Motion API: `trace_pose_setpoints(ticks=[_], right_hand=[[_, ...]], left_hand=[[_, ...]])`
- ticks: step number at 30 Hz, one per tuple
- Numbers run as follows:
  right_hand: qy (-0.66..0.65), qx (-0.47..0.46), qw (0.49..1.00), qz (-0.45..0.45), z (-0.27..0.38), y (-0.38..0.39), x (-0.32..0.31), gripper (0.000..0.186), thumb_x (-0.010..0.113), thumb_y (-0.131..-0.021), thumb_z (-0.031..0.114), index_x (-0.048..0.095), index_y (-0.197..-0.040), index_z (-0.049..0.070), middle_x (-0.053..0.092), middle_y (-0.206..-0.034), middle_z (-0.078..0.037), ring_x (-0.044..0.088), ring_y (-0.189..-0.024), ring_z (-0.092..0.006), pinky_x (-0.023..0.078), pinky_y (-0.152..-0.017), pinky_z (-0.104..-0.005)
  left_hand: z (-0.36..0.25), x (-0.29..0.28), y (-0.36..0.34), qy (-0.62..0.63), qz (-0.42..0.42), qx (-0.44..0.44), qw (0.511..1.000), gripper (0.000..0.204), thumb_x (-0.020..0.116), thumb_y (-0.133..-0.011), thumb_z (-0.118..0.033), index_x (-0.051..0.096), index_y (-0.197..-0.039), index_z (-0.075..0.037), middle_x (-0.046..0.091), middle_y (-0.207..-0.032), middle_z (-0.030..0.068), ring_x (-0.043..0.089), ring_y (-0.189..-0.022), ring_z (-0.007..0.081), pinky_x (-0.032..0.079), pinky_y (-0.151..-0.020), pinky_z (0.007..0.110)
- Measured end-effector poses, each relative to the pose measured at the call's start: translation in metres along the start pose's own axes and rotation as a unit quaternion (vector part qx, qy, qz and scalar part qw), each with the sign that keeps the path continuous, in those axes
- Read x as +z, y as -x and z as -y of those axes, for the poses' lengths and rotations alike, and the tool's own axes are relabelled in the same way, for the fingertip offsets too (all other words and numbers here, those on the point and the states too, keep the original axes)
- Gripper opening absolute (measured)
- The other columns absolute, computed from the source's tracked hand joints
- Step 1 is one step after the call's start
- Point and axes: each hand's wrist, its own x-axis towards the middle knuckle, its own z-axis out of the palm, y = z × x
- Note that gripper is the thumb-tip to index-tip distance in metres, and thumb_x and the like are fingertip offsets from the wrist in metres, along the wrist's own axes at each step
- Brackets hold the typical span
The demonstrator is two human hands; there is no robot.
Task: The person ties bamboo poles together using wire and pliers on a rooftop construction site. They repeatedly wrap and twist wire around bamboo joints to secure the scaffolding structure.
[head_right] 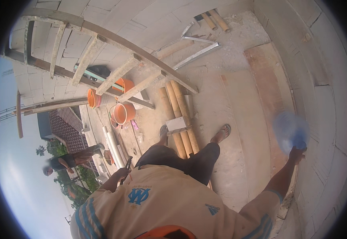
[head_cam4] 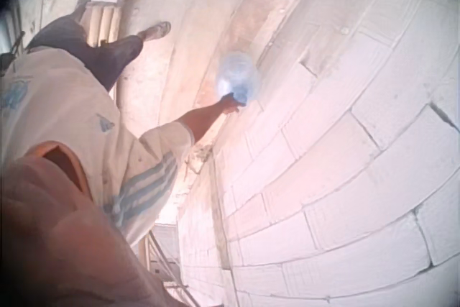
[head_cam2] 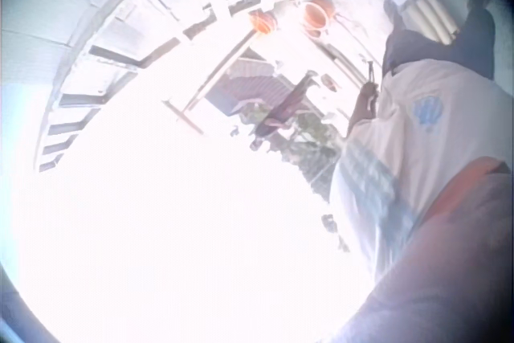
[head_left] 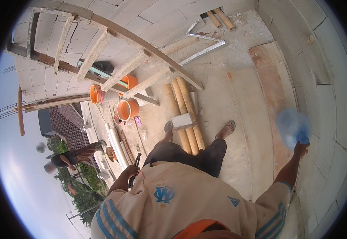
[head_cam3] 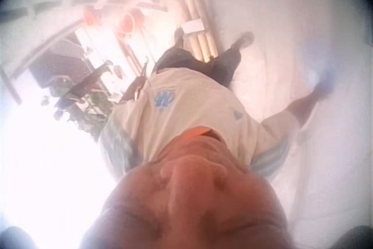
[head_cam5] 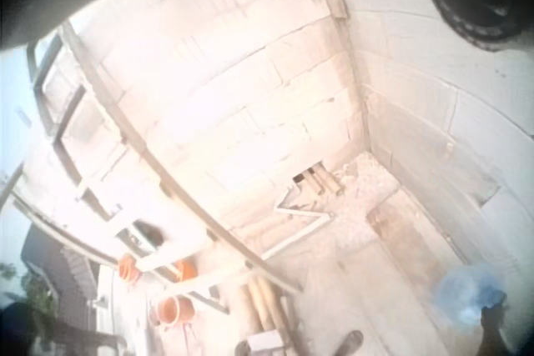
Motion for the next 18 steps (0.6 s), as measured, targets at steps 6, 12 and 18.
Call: trace_pose_setpoints(ticks=[6, 12, 18], right_hand=[[-0.120, -0.060, 0.986, 0.102, 0.025, 0.087, 0.014, 0.065, 0.056, -0.080, 0.040, 0.039, -0.135, 0.011, 0.045, -0.128, -0.023, 0.053, -0.109, -0.0412, 0.044, -0.091, -0.0495], [-0.303, -0.064, 0.834, 0.456, 0.097, 0.286, 0.057, 0.057, 0.062, -0.080, 0.028, 0.045, -0.130, 0.006, 0.053, -0.115, -0.015, 0.055, -0.095, -0.0333, 0.049, -0.070, -0.0542], [-0.187, -0.203, 0.830, 0.484, 0.183, 0.457, 0.024, 0.036, 0.054, -0.086, 0.020, 0.055, -0.114, -0.002, 0.058, -0.108, -0.017, 0.060, -0.097, -0.0331, 0.051, -0.077, -0.0530]], left_hand=[[-0.012, 0.005, -0.011, -0.078, 0.028, 0.110, 0.990, 0.030, 0.060, -0.082, -0.024, 0.066, -0.096, 0.001, 0.063, -0.072, 0.0091, 0.062, -0.067, 0.0199, 0.051, -0.064, 0.034], [0.060, 0.010, -0.094, 0.016, 0.061, 0.222, 0.973, 0.027, 0.059, -0.083, -0.025, 0.063, -0.077, 0.000, 0.061, -0.067, 0.0091, 0.057, -0.052, 0.0177, 0.047, -0.050, 0.032], [0.113, -0.001, -0.227, -0.196, 0.054, 0.421, 0.884, 0.035, 0.058, -0.085, -0.032, 0.064, -0.088, 0.002, 0.061, -0.066, 0.0116, 0.061, -0.053, 0.0195, 0.053, -0.054, 0.034]])
